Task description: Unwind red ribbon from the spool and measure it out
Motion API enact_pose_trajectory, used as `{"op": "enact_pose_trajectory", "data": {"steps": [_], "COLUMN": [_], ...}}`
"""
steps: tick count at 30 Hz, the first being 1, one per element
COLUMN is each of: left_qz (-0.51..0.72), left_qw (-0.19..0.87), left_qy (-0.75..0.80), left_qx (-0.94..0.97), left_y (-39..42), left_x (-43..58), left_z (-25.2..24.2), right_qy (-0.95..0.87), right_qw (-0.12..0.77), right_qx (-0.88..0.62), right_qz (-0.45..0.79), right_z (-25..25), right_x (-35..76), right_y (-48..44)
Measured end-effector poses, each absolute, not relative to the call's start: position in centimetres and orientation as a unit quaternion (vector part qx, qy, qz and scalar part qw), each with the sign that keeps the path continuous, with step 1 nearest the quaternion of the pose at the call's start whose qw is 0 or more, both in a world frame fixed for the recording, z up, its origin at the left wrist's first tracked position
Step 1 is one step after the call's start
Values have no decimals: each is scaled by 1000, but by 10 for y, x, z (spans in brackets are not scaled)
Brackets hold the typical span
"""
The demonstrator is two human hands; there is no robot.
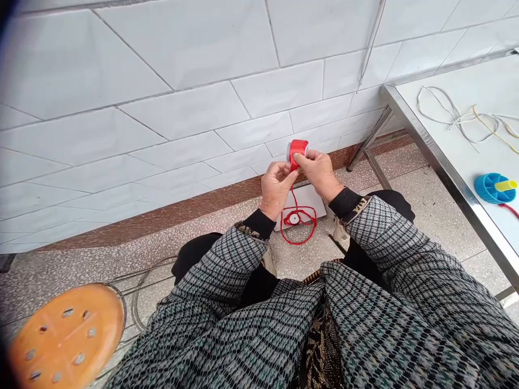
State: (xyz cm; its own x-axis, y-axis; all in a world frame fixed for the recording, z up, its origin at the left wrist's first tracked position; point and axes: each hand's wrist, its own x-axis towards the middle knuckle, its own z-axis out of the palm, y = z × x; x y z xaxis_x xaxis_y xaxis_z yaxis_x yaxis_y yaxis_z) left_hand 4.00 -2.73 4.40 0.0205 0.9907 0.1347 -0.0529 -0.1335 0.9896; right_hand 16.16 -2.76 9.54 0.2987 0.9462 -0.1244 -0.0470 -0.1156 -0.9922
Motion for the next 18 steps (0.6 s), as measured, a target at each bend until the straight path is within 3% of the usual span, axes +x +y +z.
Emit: {"op": "enact_pose_trajectory", "data": {"steps": [11, 18], "left_qz": [510, 519], "left_qw": [489, 621], "left_qy": [458, 397], "left_qx": [540, 433], "left_y": [-28, -33], "left_x": [35, 42], "left_z": [44, 39], "right_qy": [-362, -290], "right_qw": [526, 530], "right_qx": [-608, -618], "right_qz": [472, 503], "right_z": [84, 93], "right_x": [161, 158], "right_y": [-27, -27]}}
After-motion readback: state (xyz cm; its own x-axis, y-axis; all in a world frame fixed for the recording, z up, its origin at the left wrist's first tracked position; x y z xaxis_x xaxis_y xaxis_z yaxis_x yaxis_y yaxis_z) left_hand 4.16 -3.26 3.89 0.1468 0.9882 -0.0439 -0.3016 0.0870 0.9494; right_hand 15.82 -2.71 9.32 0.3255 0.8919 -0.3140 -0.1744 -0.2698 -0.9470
